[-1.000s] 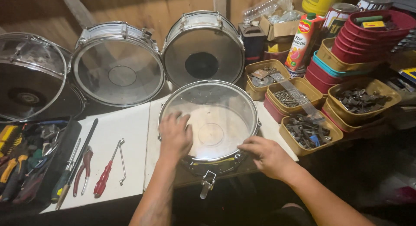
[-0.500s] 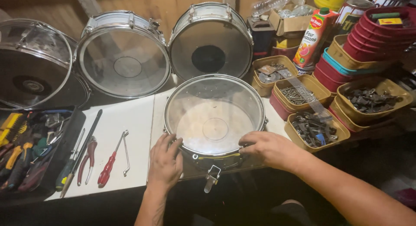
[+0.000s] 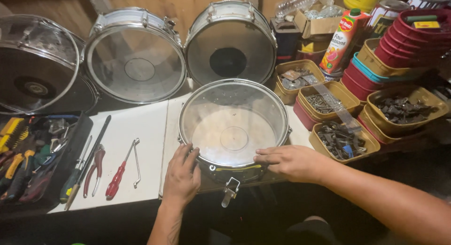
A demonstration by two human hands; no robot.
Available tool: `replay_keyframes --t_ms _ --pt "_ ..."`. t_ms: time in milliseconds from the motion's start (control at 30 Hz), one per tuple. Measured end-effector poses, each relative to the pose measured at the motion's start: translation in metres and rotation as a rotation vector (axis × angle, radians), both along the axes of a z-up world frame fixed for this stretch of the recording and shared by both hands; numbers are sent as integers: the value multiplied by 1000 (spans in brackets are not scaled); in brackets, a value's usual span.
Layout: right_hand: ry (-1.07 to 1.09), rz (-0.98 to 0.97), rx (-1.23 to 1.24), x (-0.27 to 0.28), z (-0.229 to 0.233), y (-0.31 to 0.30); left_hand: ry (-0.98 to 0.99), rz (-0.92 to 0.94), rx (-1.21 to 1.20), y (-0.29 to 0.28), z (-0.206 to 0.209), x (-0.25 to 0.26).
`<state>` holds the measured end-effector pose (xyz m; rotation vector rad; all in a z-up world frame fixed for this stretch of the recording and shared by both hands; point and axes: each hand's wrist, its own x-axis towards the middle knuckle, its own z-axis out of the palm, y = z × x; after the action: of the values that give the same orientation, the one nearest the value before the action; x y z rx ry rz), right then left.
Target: The person tunes a snare drum by hand-tightening the lugs and then using a drum key to adjust the tension rods. They tap the drumhead to check the sound and later use a metal file on the drum's rim.
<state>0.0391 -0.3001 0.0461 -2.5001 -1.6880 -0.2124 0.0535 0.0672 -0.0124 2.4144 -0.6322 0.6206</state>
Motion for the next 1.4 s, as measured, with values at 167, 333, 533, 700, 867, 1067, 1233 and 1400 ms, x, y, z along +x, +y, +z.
replay_keyframes --t_ms 167,333,533,700,867,1067,1233,1400 --pt "-9 26 -169 7 2 -3 2 -10 1 -1 3 0" --pt "53 26 -192 15 24 -3 61 -49 17 6 14 0" --pt "-86 58 -489 33 34 3 138 -47 127 11 5 12" --pt "-323 236 -316 46 35 8 -253 46 115 9 -29 35" --pt "-258 241 -541 42 58 26 -317 21 116 15 -42 48" --pt "-265 296 -524 54 49 27 -324 -3 95 13 -32 47" --pt "-254 267 -396 54 36 28 -323 -12 61 13 -31 46" --pt "167 -537 -308 13 47 48 -291 -21 49 12 -33 46"
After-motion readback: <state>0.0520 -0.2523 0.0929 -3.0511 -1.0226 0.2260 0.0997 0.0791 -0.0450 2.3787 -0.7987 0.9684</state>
